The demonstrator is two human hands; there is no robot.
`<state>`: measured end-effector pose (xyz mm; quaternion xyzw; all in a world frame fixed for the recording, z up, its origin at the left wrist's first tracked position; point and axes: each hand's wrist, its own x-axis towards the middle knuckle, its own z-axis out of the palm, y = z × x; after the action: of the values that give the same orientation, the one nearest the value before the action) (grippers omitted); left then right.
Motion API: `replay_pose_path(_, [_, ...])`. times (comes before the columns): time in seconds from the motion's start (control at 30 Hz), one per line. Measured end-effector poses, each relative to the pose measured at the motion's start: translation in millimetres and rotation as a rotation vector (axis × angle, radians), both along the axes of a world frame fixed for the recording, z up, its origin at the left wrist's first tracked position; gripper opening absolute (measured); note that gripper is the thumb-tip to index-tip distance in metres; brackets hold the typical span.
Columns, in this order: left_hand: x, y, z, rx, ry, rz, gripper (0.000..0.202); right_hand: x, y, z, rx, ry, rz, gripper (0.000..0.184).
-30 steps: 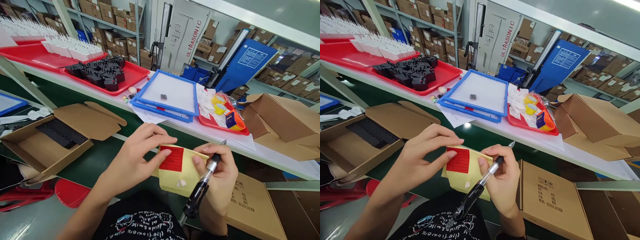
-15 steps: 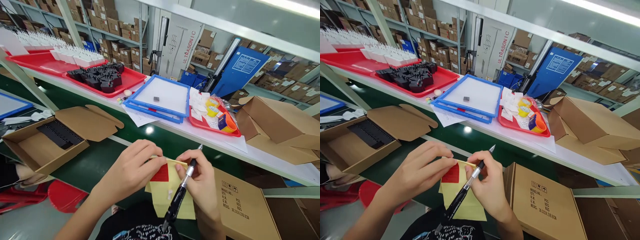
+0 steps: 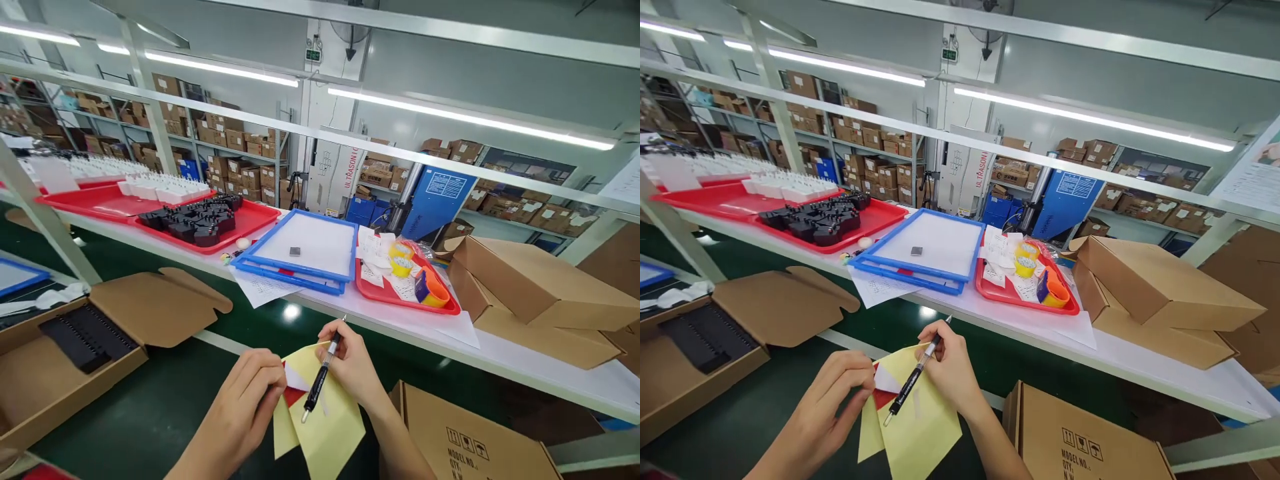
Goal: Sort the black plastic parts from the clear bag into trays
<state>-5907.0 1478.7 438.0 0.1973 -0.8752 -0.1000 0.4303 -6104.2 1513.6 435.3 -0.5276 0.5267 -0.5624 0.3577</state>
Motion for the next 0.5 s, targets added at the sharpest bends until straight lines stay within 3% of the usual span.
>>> replay_pose_path(0.2, [7.9, 2.1, -2.6, 0.086, -0.01, -0.016, 0.02, -5.3, -1.3, -4.3, 0.01, 0.056, -0.008, 0.012])
replay_pose_path(0.33, [14.3, 1.9, -6.2, 0.188, 0.034, -0.009, 0.018, -6.0, -1.4, -17.3, 0.035, 0.06, -0.042, 0.012])
replay_pose_path(0.43, [25.0, 1.0, -13.8, 0.258, 0.116, 0.018, 0.014, -22.4, -7.4, -27.5, 0.014, 0.083, -0.149, 0.015])
replay_pose_path(0.5, [39.2, 0.0, -26.0, 0.336, 0.109, 0.109, 0.012, -52.7, -19.8, -27.4, -0.017, 0.22, -0.315, 0.017])
